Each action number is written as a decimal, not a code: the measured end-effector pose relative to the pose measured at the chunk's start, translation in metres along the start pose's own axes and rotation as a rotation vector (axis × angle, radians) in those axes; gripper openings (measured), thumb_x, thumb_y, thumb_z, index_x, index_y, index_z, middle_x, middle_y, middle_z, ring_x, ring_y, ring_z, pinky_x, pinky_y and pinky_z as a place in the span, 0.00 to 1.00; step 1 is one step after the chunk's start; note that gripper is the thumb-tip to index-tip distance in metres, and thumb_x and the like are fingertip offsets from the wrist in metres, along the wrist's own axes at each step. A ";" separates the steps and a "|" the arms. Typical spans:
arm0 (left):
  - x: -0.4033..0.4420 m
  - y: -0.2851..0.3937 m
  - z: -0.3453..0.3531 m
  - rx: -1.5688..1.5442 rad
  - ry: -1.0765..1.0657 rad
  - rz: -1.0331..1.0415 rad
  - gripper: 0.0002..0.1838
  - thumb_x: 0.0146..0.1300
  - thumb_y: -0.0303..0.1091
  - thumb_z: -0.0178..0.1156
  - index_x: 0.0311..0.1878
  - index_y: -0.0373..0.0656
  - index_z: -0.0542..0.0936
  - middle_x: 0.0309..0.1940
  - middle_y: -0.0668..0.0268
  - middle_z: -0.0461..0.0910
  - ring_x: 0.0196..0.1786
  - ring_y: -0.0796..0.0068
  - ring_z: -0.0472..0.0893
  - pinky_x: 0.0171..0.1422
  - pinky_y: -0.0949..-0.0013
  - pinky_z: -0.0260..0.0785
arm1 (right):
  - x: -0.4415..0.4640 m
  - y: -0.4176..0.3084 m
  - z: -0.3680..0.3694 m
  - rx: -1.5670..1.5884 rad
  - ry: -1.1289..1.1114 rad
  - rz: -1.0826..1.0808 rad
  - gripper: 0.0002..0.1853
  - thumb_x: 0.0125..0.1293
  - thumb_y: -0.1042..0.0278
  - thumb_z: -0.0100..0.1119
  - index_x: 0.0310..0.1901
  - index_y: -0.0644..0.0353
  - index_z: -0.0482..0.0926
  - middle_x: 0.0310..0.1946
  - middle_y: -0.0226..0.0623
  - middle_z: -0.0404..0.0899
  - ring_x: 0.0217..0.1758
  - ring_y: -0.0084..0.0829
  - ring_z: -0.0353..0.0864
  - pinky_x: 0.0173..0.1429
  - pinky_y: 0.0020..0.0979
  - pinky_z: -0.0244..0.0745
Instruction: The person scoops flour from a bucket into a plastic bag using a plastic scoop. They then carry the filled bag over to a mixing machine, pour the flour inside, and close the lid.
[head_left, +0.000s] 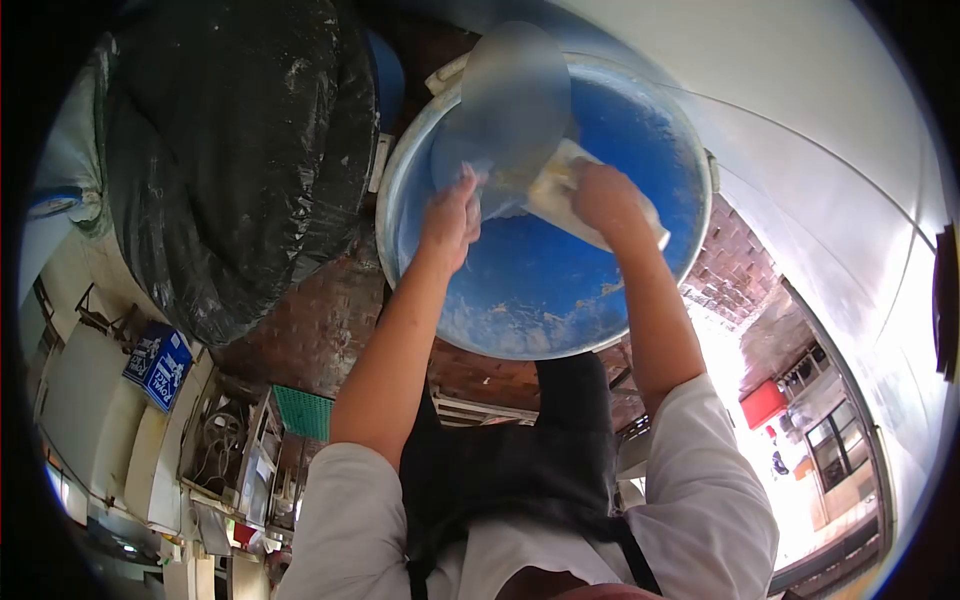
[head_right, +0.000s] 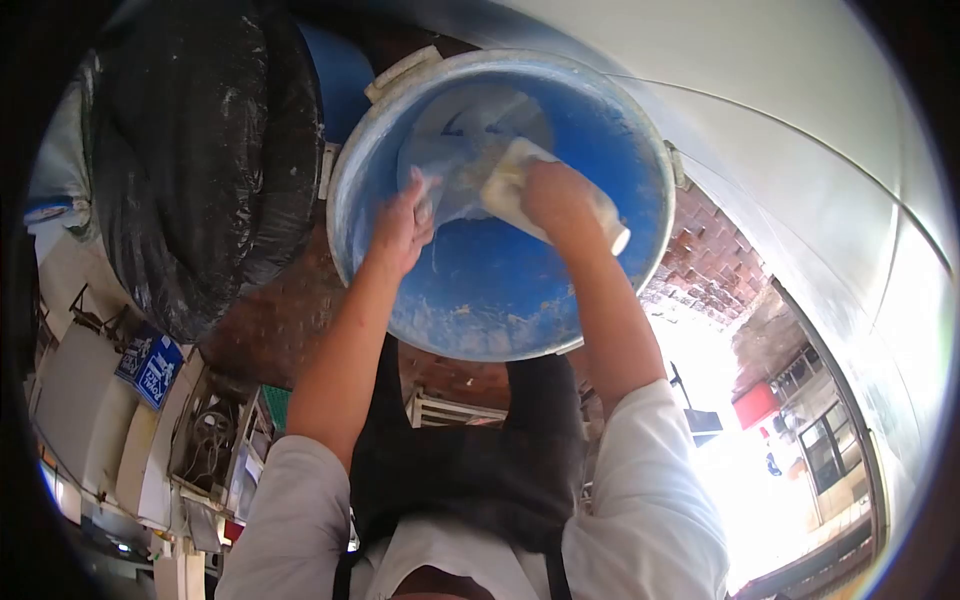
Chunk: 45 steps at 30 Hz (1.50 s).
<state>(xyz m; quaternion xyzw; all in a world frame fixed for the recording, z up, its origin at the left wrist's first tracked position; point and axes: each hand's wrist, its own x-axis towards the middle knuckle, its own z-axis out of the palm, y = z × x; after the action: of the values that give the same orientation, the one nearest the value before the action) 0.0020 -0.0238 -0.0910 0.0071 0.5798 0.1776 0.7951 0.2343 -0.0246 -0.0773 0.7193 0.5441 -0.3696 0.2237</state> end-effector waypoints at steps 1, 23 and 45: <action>-0.012 -0.011 0.000 0.054 0.004 0.005 0.30 0.74 0.57 0.52 0.61 0.37 0.75 0.18 0.81 0.57 0.17 0.89 0.53 0.21 0.79 0.44 | 0.000 0.015 -0.012 0.041 0.035 0.008 0.20 0.61 0.63 0.62 0.55 0.55 0.80 0.41 0.50 0.84 0.49 0.51 0.83 0.52 0.48 0.78; -0.274 0.000 0.033 0.091 -0.289 0.044 0.25 0.77 0.47 0.52 0.64 0.35 0.73 0.20 0.80 0.58 0.21 0.90 0.54 0.23 0.81 0.44 | -0.121 0.051 0.118 1.482 0.420 0.326 0.10 0.64 0.63 0.59 0.39 0.61 0.77 0.32 0.34 0.79 0.39 0.35 0.80 0.48 0.34 0.70; -0.348 0.137 0.058 0.265 -0.521 0.375 0.27 0.75 0.53 0.52 0.53 0.33 0.79 0.28 0.73 0.72 0.32 0.79 0.70 0.45 0.71 0.66 | -0.353 -0.030 -0.121 1.319 0.951 0.142 0.28 0.68 0.60 0.64 0.63 0.67 0.69 0.31 0.34 0.82 0.29 0.22 0.76 0.34 0.26 0.73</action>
<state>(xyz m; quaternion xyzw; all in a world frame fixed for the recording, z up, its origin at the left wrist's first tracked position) -0.0744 0.0146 0.2778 0.2620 0.3639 0.2360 0.8621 0.1930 -0.1453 0.2746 0.8157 0.2045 -0.2540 -0.4778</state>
